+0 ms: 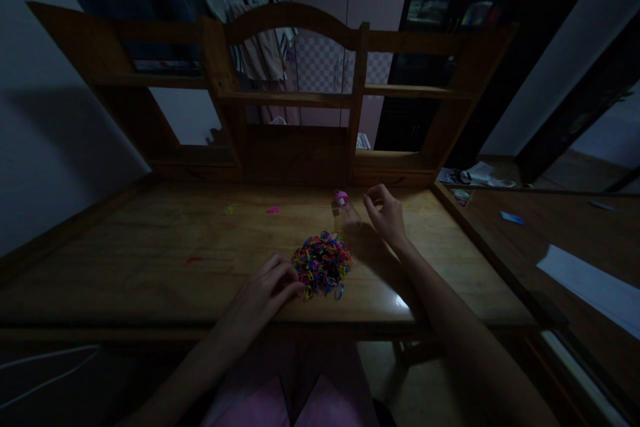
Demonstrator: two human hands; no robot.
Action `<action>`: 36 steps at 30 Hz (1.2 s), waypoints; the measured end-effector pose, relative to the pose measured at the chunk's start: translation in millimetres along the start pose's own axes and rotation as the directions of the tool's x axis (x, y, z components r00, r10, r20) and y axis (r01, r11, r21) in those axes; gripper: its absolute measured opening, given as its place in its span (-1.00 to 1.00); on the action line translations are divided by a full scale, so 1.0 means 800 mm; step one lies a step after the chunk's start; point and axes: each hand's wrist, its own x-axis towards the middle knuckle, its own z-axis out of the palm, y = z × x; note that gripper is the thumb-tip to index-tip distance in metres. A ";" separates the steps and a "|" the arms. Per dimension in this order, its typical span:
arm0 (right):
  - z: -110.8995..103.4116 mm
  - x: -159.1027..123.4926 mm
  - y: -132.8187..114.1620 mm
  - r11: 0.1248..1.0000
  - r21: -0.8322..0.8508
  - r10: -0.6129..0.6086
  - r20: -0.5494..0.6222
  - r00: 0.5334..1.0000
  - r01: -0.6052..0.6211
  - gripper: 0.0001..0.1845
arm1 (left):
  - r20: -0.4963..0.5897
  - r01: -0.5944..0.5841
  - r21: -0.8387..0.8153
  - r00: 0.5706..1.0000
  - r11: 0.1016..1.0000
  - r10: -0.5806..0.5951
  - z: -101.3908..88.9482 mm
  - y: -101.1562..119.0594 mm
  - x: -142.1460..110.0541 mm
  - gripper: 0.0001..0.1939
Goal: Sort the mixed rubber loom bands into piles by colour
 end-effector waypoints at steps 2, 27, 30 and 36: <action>0.000 0.000 0.000 1.000 0.000 0.000 0.005 1.000 0.000 -0.91 | 0.002 0.018 -0.001 1.000 1.000 -0.018 -0.003 0.003 -0.003 -0.81; 0.001 -0.001 0.000 1.000 -0.018 -0.009 0.011 1.000 0.009 -0.91 | 0.033 -0.082 0.048 0.996 0.995 0.080 0.030 -0.029 -0.004 -0.82; 0.001 0.000 0.000 1.000 -0.015 -0.003 0.005 1.000 0.003 -0.92 | -0.008 -0.097 0.029 0.995 0.995 0.097 0.023 -0.025 -0.009 -0.81; -0.003 -0.003 -0.023 0.997 0.061 -0.047 0.053 0.997 0.043 -0.91 | -0.097 0.055 -0.089 0.993 0.995 -0.064 0.008 0.002 -0.011 -0.79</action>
